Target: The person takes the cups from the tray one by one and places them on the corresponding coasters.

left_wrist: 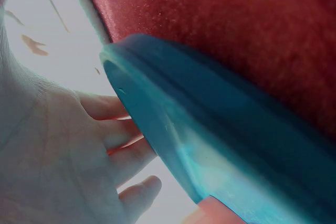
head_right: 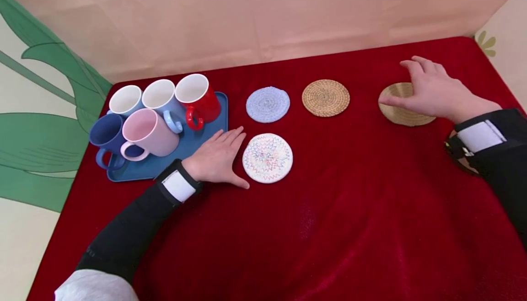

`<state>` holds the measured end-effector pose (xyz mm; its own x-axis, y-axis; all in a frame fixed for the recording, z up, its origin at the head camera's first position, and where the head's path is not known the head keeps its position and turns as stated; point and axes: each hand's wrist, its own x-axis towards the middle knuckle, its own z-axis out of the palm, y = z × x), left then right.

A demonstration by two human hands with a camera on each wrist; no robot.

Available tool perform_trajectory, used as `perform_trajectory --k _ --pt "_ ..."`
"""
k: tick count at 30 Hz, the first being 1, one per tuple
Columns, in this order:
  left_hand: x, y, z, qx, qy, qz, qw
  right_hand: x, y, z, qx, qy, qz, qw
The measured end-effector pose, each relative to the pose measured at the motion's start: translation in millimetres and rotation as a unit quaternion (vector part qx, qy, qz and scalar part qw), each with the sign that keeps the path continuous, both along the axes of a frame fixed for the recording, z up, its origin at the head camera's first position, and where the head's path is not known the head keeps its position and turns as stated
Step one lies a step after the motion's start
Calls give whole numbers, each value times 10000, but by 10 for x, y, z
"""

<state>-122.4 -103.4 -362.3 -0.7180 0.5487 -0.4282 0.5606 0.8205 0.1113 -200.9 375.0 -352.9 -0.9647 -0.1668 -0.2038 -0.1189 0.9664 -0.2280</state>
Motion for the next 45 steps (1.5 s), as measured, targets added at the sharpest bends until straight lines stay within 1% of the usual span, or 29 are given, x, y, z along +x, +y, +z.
perform_trajectory --k 5,8,13,19,24,29,38,45 --pt "-6 9 5 -35 35 -38 10000 83 159 -186 -43 39 -119 9999" --pt "-8 18 11 -41 36 -47 10000 120 209 -291 -209 73 -145 9996" --pt "-8 36 19 -50 35 -66 10000 178 255 -374 -503 -45 -260 9984" --pt "-8 42 32 -71 32 -58 10000 175 253 -355 -322 -118 -205 9992" --pt "-6 37 41 -75 16 -13 10000 163 253 -365 -169 -7 -169 9997" --pt "2 31 36 -39 -10 1 10000 162 244 -366 -185 102 -131 9997" --pt "15 26 13 -82 31 -26 10000 179 230 -359 -351 -77 -36 9993" --pt "12 26 6 -120 27 -35 9999 216 170 -300 -335 -266 61 9991"
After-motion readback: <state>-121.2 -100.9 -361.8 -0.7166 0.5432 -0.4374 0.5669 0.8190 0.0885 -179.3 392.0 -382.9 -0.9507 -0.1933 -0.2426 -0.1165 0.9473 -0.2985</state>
